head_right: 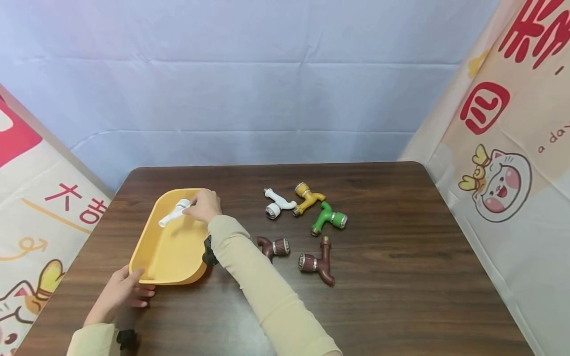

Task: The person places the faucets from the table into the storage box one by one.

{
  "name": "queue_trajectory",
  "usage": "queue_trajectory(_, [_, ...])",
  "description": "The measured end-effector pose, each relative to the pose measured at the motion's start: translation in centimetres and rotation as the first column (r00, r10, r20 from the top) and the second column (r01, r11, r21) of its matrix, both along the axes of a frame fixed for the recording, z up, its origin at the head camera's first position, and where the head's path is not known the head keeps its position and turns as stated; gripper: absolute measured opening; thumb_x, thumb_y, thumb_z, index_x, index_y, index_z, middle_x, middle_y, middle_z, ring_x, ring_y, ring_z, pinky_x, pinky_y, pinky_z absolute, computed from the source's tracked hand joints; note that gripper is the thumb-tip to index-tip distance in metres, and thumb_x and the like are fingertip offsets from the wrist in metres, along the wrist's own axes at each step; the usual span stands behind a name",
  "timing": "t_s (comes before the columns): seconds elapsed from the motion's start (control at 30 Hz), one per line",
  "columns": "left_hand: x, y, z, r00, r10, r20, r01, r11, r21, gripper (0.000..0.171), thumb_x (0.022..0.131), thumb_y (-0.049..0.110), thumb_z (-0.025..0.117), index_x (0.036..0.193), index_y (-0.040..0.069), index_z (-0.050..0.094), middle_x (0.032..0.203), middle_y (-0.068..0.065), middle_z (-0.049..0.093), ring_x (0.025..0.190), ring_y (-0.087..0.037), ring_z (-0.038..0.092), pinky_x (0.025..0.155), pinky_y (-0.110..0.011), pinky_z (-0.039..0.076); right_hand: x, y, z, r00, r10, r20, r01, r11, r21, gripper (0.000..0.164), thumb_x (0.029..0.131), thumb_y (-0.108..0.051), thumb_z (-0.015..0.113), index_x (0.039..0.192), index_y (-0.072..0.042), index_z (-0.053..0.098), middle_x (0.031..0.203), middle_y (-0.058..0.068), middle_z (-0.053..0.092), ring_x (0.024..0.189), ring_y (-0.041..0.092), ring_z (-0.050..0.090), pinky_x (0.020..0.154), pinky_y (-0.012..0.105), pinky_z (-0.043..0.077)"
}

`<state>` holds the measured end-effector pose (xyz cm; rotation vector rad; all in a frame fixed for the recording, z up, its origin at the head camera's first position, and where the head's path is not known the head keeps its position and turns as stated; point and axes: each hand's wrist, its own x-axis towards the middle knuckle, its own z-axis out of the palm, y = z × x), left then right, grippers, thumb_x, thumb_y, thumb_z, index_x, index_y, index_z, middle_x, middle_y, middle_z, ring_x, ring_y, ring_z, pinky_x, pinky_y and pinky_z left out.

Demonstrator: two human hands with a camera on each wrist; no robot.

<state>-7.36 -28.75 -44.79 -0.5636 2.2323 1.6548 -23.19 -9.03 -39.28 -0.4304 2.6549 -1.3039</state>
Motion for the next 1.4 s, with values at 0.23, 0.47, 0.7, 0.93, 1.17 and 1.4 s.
queue_trajectory(0.23, [-0.1,0.1,0.0,1.000,-0.002,-0.006,0.002,1.000,0.001,0.044,0.100,0.023,0.032,0.128,-0.009,0.024,0.079,-0.014,0.063,0.068,-0.026,0.064,0.055,-0.042,0.054,-0.1,-0.7,-0.7,0.999,-0.035,-0.009,0.035,0.995,0.091,0.014,0.074,-0.025,0.076,0.083,-0.013,0.075,0.074,-0.007,0.067,0.076,0.011,0.055,0.067,0.020,0.043])
queue_trajectory(0.47, [0.0,0.1,0.0,1.000,0.008,-0.007,-0.008,1.000,0.004,0.041,0.100,0.022,0.032,0.128,-0.008,0.026,0.078,-0.014,0.063,0.068,-0.026,0.064,0.055,-0.042,0.054,0.0,-1.4,-1.2,0.999,-0.010,-0.051,0.018,0.985,0.169,0.012,0.074,-0.025,0.077,0.071,-0.013,0.074,0.062,-0.007,0.064,0.064,0.009,0.052,0.066,0.021,0.043])
queue_trajectory(0.7, [0.1,0.0,-0.2,1.000,0.014,-0.003,-0.014,1.000,-0.002,0.041,0.100,0.022,0.033,0.127,-0.007,0.028,0.078,-0.015,0.063,0.067,-0.025,0.064,0.054,-0.041,0.054,-0.1,-2.5,-1.7,0.997,-0.001,-0.077,0.018,0.976,0.217,0.013,0.072,-0.025,0.078,0.073,-0.013,0.075,0.065,-0.006,0.065,0.067,0.011,0.054,0.063,0.018,0.042])
queue_trajectory(0.93, [-0.2,0.2,-0.1,1.000,0.011,-0.006,-0.011,1.000,0.004,0.038,0.100,0.020,0.032,0.126,-0.007,0.028,0.078,-0.014,0.063,0.067,-0.026,0.064,0.054,-0.042,0.054,-0.1,-2.9,-2.3,0.997,-0.006,-0.074,0.022,0.976,0.218,0.013,0.072,-0.022,0.078,0.067,-0.012,0.073,0.059,-0.004,0.060,0.056,0.010,0.047,0.049,0.017,0.035])
queue_trajectory(1.17, [-0.4,0.3,-0.3,1.000,-0.009,-0.001,0.009,1.000,0.003,0.040,0.100,0.021,0.032,0.127,-0.008,0.027,0.078,-0.014,0.063,0.068,-0.026,0.064,0.055,-0.042,0.054,0.1,-2.3,-2.5,0.999,-0.005,-0.041,0.013,0.981,0.193,0.011,0.077,-0.012,0.071,0.086,-0.009,0.074,0.081,-0.001,0.068,0.070,0.013,0.056,0.057,0.018,0.041])
queue_trajectory(1.4, [-0.5,-0.2,-0.5,1.000,-0.028,0.004,0.028,1.000,0.003,0.043,0.100,0.022,0.032,0.128,-0.010,0.024,0.079,-0.015,0.064,0.067,-0.026,0.064,0.055,-0.042,0.054,0.4,-1.6,-2.4,0.981,0.130,0.146,-0.140,0.988,0.060,0.037,0.081,-0.006,0.064,0.118,-0.003,0.060,0.113,0.006,0.062,0.098,0.014,0.057,0.069,0.015,0.042])
